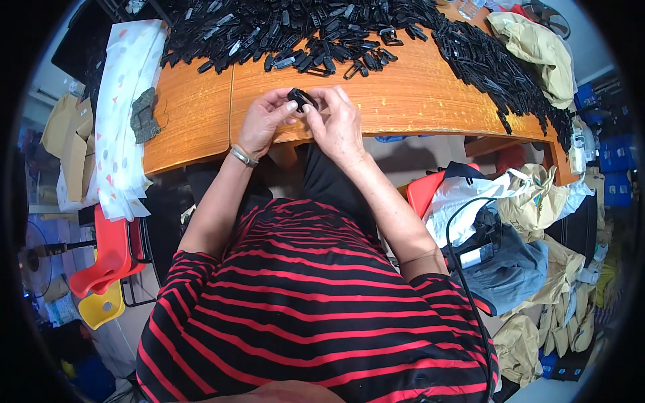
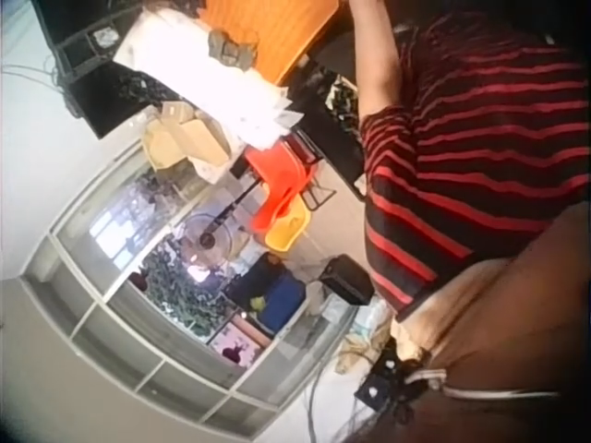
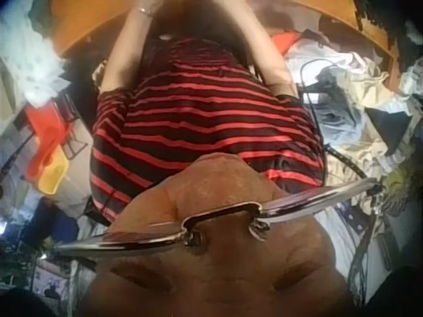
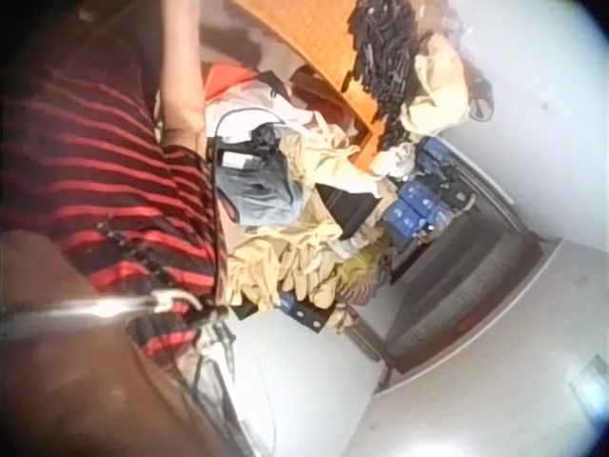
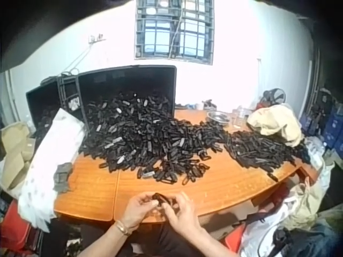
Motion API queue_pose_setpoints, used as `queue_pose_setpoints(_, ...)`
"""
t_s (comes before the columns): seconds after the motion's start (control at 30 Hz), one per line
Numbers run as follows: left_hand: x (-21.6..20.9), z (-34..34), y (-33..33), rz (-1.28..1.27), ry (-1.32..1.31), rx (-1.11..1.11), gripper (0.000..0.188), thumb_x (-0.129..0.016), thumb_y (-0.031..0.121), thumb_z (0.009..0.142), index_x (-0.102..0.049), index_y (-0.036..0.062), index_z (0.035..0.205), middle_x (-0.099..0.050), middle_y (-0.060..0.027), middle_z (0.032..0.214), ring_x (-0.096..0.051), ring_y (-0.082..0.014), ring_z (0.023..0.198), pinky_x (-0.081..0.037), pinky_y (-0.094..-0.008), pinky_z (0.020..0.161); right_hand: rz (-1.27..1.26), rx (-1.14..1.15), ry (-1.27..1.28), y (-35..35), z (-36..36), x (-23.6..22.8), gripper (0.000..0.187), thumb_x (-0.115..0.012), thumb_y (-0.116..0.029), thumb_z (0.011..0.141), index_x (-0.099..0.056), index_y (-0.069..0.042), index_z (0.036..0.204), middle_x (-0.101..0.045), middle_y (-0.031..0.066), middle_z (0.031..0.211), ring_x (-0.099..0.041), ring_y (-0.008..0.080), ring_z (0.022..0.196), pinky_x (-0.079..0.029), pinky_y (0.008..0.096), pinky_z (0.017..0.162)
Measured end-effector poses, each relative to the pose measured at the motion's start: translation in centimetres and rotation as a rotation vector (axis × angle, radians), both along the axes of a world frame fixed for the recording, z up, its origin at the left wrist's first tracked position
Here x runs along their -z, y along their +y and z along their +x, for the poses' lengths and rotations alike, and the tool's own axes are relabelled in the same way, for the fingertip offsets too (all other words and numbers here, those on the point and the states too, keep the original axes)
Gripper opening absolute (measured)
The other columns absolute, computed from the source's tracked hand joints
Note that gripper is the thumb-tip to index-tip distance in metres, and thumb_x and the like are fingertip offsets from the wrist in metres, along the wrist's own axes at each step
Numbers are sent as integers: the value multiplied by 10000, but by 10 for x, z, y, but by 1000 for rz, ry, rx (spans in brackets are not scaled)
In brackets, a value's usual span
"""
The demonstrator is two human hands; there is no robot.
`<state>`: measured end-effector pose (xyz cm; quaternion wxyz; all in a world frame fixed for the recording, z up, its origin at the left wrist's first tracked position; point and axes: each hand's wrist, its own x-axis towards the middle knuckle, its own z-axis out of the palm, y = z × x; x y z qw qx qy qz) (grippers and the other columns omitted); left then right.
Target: Sorting small black plastic or metal components on a workbench.
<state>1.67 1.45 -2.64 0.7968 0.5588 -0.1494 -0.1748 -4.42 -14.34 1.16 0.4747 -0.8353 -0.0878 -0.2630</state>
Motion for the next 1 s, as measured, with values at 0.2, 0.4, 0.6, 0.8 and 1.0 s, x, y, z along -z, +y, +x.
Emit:
queue_pose_setpoints(0.2,2,-6,4,-15,-6,-9,290,-624,56,876,-577,-7,1155,-658,-56,956,-640,-106,804,-518,-212,696,-75,-11,-36,1,1,15,222,-675,-43,792,-593,-6,995,-556,71,870,-588,148,732,-500,245,563)
queue_pose_setpoints(0.4,9,-15,2,-88,24,-53,286,-619,48,879,-575,-9,1156,-654,-70,977,-643,-116,812,-533,-218,716,-21,-33,-8,6,3,26,219,-678,-14,791,-595,-8,993,-543,63,874,-586,129,725,-506,243,564)
queue_pose_setpoints(0.6,12,-16,3,-111,26,-79,274,-600,30,889,-570,-20,1156,-647,-81,1006,-639,-121,847,-545,-222,728,7,-12,15,11,4,36,205,-682,1,792,-598,-2,979,-537,66,863,-579,116,684,-501,227,557)
queue_pose_setpoints(0.8,13,-21,-2,-78,-63,-106,288,-584,30,900,-566,-23,1182,-643,-75,1027,-622,-111,893,-537,-229,756,-42,11,-33,9,3,38,201,-686,10,781,-600,-2,962,-531,70,849,-572,114,658,-496,232,528)
queue_pose_setpoints(1.0,12,-28,-8,62,-141,-120,293,-584,54,910,-578,-16,1194,-636,-47,1030,-603,-94,883,-502,-224,772,-62,83,-91,17,-11,41,243,-725,-14,724,-607,-29,936,-532,83,777,-577,170,609,-474,278,501)
